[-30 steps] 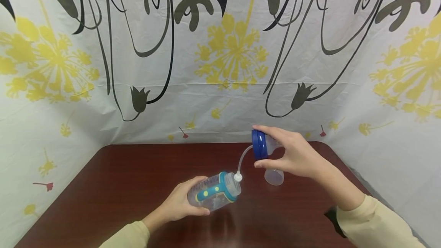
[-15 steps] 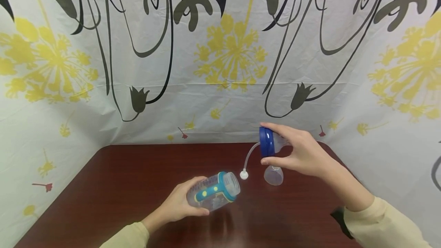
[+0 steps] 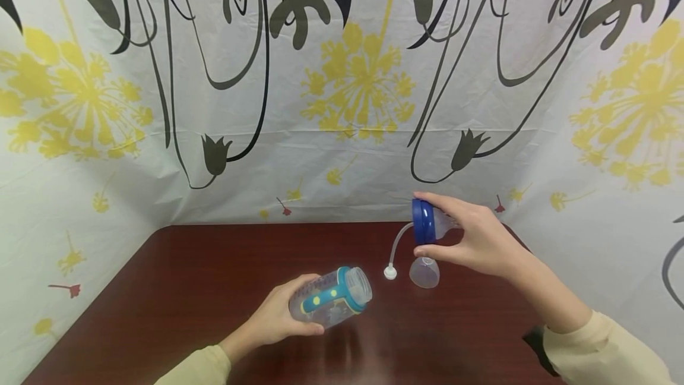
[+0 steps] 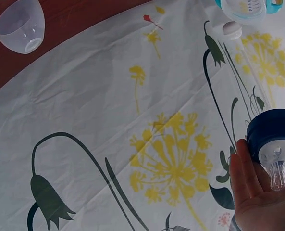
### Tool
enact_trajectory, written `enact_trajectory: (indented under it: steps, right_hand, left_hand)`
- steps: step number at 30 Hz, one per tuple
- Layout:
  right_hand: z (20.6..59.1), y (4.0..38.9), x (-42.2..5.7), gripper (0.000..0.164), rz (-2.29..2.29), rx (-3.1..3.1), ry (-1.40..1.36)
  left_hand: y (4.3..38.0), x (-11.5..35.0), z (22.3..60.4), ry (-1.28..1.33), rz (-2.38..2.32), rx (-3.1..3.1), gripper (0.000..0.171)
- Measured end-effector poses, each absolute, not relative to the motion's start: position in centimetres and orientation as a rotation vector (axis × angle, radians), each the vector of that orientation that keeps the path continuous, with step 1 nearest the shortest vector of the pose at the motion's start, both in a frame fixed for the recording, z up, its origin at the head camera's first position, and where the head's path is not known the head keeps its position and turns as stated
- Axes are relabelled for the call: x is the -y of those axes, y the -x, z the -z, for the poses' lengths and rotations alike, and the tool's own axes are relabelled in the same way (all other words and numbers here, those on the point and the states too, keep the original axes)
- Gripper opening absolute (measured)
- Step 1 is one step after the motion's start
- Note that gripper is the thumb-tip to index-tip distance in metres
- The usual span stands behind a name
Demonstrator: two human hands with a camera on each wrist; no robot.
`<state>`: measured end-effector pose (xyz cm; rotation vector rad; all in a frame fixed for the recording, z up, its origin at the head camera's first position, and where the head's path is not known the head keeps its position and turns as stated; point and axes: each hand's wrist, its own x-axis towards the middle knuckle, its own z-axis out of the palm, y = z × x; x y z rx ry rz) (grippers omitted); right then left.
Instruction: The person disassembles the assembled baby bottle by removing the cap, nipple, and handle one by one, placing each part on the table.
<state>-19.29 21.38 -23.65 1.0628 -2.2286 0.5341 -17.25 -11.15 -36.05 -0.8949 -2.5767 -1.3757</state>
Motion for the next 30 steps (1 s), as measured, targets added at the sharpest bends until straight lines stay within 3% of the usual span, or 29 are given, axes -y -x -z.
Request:
enact_trajectory:
  steps: [30]
  right_hand:
    - [25.9,19.5,-23.2,0.077,-0.477,2.311,-0.965]
  left_hand:
    - [17.4,11.2,36.2,0.898,1.388,2.568,0.067]
